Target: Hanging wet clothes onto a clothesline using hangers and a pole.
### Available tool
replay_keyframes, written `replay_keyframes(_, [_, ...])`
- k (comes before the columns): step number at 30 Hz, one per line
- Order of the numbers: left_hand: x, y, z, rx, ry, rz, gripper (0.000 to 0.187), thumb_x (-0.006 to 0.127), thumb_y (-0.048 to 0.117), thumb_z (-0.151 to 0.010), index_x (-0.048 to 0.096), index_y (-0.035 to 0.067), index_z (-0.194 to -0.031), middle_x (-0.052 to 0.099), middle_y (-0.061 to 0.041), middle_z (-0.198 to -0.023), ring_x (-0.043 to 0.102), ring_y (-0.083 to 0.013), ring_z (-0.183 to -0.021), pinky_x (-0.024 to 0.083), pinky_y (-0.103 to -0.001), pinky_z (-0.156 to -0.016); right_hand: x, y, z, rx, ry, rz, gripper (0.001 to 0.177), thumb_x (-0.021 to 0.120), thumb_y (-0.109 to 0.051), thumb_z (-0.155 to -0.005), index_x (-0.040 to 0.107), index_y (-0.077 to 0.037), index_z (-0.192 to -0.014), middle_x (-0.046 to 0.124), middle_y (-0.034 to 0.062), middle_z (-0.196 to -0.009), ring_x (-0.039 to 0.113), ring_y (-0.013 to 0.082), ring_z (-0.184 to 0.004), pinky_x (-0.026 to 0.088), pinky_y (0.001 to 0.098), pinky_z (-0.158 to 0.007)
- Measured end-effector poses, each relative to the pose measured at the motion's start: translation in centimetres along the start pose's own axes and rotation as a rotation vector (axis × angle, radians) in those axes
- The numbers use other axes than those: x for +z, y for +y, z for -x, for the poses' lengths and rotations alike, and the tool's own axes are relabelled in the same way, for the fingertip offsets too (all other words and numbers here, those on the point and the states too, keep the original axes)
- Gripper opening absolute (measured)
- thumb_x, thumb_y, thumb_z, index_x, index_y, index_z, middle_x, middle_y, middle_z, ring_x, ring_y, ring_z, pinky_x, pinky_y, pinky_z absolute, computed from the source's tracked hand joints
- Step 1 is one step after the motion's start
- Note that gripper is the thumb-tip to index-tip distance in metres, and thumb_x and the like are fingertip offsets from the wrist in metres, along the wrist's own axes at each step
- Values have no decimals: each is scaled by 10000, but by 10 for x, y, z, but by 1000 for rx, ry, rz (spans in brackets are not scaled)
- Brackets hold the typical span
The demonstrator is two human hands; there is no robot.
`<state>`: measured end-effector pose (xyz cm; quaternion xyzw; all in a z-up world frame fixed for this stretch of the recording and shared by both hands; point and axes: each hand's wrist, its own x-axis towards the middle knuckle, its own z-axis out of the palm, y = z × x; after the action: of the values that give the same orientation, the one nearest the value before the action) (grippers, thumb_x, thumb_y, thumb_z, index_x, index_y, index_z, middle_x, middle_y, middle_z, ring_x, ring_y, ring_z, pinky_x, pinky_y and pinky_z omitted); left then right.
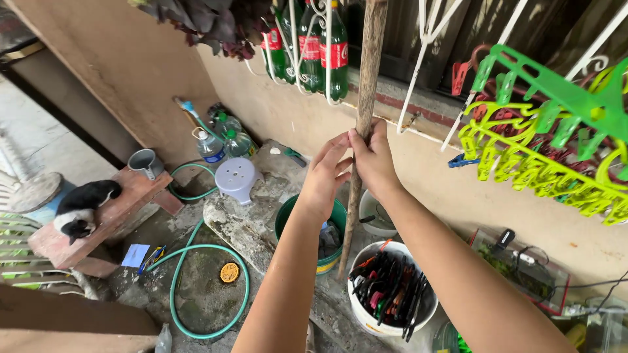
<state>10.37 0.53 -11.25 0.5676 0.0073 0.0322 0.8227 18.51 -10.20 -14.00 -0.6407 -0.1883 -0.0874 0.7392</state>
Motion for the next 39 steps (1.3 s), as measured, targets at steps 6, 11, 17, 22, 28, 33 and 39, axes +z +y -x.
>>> replay_keyframes(6, [-36, -49, -65, -161, -37, 17, 617, 586, 505, -920, 586, 174, -1441, 616, -25, -1377, 551, -221, -1261, 385, -407, -1059, -5, 67, -24, 79, 19, 29, 198, 591, -161, -1009, 513, -98, -1180, 608, 20, -940, 612, 107, -883, 514, 282, -781])
replay_keyframes(11, [-55, -89, -116, -304, -99, -73, 661, 578, 523, -898, 538, 216, -1483, 612, -17, -1418, 544, -212, -1319, 375, -409, -1059, -19, 137, -40, 158, 109, 173, 160, 599, -169, -1031, 513, -70, -1122, 610, 37, -933, 591, 118, -859, 502, 292, -750])
replay_keyframes(17, [-74, -155, -170, -467, -165, -88, 710, 556, 541, -892, 471, 238, -1528, 609, -13, -1443, 537, -194, -1358, 355, -424, -1049, -45, 240, -53, 182, 232, 288, 175, 609, -185, -1029, 510, -54, -1092, 610, 48, -894, 594, 122, -826, 502, 296, -730])
replay_keyframes(22, [-72, -172, -202, -545, -231, -121, 752, 567, 541, -868, 460, 255, -1556, 592, -1, -1456, 514, -175, -1349, 338, -424, -1059, -52, 267, -62, 267, 329, 206, 207, 594, -207, -1037, 502, -42, -1120, 609, 84, -968, 589, 132, -883, 516, 317, -771])
replay_keyframes(28, [-69, -226, -231, -326, -416, 107, 772, 703, 249, -923, 365, 102, -1601, 524, -60, -1543, 489, -186, -1411, 360, -374, -1155, -76, 295, -86, 404, 465, 449, 315, 574, -286, -1018, 440, -60, -1193, 691, 173, -997, 708, 305, -908, 539, 400, -807])
replay_keyframes(33, [-63, -250, -236, -422, -299, -98, 952, 812, 128, -821, 262, 98, -1598, 574, -73, -1467, 618, -184, -1230, 524, -318, -994, -98, 325, -94, 381, 540, 564, 335, 609, -268, -984, 445, -78, -1206, 714, 205, -961, 724, 392, -897, 541, 458, -783])
replay_keyframes(39, [-61, -249, -237, -447, -200, -219, 877, 793, 218, -837, 334, 72, -1570, 610, -110, -1421, 655, -204, -1150, 533, -321, -948, -88, 298, -105, 454, 529, 530, 371, 634, -289, -963, 500, -132, -1271, 732, 188, -929, 733, 389, -882, 542, 459, -777])
